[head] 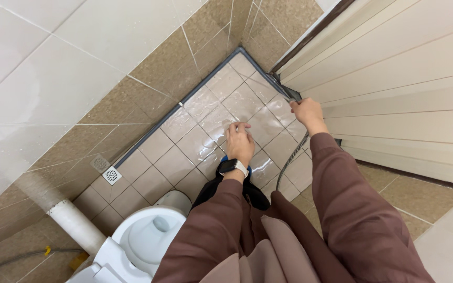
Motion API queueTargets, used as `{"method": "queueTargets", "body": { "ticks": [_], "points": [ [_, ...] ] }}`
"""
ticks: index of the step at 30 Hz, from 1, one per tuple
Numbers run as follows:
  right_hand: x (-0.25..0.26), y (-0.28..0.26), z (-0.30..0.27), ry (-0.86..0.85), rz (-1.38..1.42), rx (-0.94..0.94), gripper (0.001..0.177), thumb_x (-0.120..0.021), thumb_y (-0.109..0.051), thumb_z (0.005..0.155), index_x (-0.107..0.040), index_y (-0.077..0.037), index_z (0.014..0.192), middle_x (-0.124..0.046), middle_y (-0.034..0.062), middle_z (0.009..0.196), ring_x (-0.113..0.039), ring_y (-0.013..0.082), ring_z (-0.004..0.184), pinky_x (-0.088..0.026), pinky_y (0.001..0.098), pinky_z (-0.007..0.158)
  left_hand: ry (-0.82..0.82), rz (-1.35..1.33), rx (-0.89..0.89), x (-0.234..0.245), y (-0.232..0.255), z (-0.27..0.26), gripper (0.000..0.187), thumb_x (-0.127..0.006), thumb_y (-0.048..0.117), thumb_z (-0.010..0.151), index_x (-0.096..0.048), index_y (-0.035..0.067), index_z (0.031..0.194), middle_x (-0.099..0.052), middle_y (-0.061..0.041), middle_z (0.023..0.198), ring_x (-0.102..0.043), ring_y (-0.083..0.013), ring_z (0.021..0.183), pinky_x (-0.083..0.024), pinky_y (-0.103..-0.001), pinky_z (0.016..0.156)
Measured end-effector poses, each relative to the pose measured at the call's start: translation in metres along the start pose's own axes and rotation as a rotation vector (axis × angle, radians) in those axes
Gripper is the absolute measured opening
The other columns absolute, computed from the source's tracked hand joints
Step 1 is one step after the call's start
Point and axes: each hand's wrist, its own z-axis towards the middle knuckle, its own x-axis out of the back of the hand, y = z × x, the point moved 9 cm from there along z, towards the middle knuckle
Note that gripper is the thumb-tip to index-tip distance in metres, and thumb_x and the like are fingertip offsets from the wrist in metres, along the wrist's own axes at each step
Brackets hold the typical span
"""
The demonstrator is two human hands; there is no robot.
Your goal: The person manipulates a bidet hose and its nozzle by hand in a bathroom. They unscrew the nozzle head, thread the hose through a wall mount, and reassemble the nozzle components over the floor.
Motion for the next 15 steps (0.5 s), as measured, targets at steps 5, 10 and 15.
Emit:
{"method": "queueTargets", "body": {
  "ticks": [5,10,15],
  "points": [
    [0.017,-0.006,-0.001,0.080,-0.014,0.012,0.041,-0.063,-0.045,0.095,-0.081,-0.009,0.087,-0.074,0.0237,0.089,-0.071,0.0425,0.092,-0.054,0.0479,0.089,-0.001,-0.013,0.008,0.002,-0.002,0.000,0.028,-0.067,0.004,0.086,-0.065,0.013,0.112,-0.055,-0.012,0.124,-0.051,-0.0371,0.121,-0.046,-0.046,0.102],
    [0.023,-0.019,-0.008,0.075,-0.017,-0.002,0.041,-0.062,-0.045,0.095,-0.080,-0.009,0.089,-0.074,0.0240,0.090,-0.070,0.0427,0.093,-0.054,0.0492,0.089,-0.004,-0.013,0.007,0.002,-0.002,-0.001,0.028,-0.068,0.004,0.086,-0.065,0.013,0.112,-0.055,-0.012,0.124,-0.051,-0.0373,0.121,-0.046,-0.046,0.101],
    [0.020,-0.025,-0.012,0.007,-0.011,-0.040,0.039,-0.061,-0.043,0.092,-0.082,-0.011,0.089,-0.075,0.0223,0.093,-0.070,0.0413,0.097,-0.053,0.0483,0.092,0.007,-0.028,-0.002,0.005,0.003,-0.001,0.029,-0.068,0.005,0.086,-0.065,0.013,0.113,-0.055,-0.011,0.124,-0.052,-0.0366,0.121,-0.045,-0.046,0.103]
  ]
}}
